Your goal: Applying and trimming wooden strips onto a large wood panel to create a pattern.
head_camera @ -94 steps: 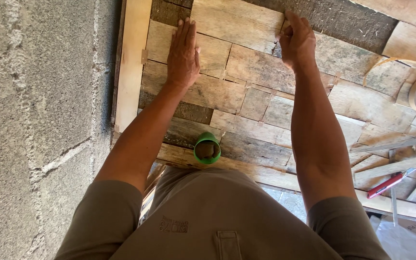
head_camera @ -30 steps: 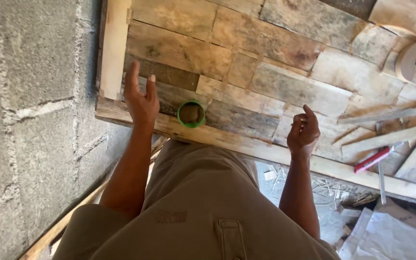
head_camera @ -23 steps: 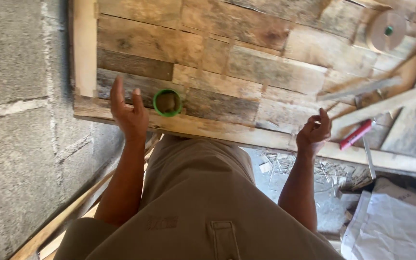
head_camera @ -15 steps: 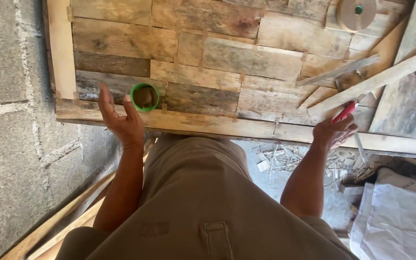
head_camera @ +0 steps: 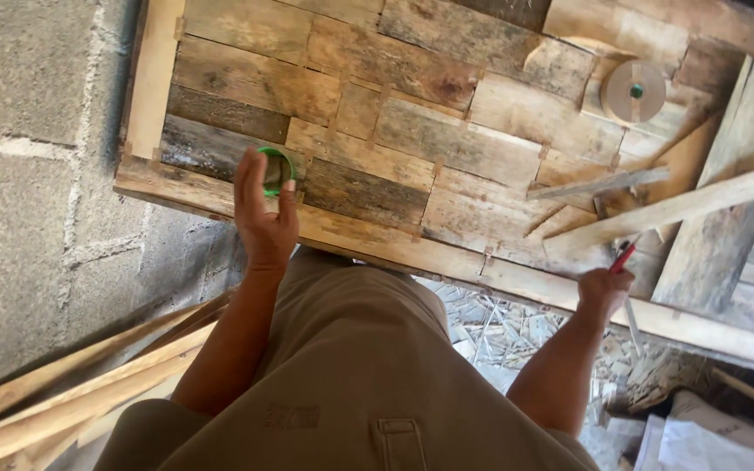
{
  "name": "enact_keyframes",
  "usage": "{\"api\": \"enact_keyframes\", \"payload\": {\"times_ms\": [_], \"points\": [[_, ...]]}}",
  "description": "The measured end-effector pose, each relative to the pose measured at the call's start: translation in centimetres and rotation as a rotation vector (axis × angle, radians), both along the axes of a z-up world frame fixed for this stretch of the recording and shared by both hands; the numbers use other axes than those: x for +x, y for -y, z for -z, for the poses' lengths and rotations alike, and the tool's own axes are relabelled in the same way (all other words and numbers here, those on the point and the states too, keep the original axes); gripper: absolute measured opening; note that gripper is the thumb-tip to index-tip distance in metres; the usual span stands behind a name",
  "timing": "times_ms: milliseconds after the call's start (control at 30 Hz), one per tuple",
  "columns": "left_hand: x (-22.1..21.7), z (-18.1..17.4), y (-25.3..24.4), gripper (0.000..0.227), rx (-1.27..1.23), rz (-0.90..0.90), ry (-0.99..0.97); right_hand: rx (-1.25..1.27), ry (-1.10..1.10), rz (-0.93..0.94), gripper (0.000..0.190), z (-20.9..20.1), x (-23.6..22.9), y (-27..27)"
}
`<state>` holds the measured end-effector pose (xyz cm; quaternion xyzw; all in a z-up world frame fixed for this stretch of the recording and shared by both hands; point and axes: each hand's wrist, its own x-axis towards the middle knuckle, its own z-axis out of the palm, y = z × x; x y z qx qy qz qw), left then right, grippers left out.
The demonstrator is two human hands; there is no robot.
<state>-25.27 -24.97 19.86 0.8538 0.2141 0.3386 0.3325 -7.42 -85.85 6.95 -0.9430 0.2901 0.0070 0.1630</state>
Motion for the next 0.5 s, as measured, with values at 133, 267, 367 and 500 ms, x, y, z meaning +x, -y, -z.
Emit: {"api": "enact_keyframes", "payload": {"times_ms": [133, 267, 367, 500], "points": [[2.7, -0.5, -0.4, 0.045, -0.069, 0.079, -0.048, -0.043, -0.185, -0.183, 0.038, -2.9, -0.4, 1.7], [6.0, 0.2, -2.2, 0.051, 0.006, 0.130, -0.150, -0.146, -0.479, -0.199, 0.043, -11.1, -0.5, -1.2], [8.8, 1.6, -4.3, 0.054, -0.072, 0.174, -0.191, -0.199, -0.508, -0.233, 0.043, -16.0, 0.8, -4.0], [12.0, 3.7, -7.3, 0.065, -0.073, 0.197, -0.341, -0.203, -0.396, -0.476, 0.036, -20.2, 4.0, -7.3]]}}
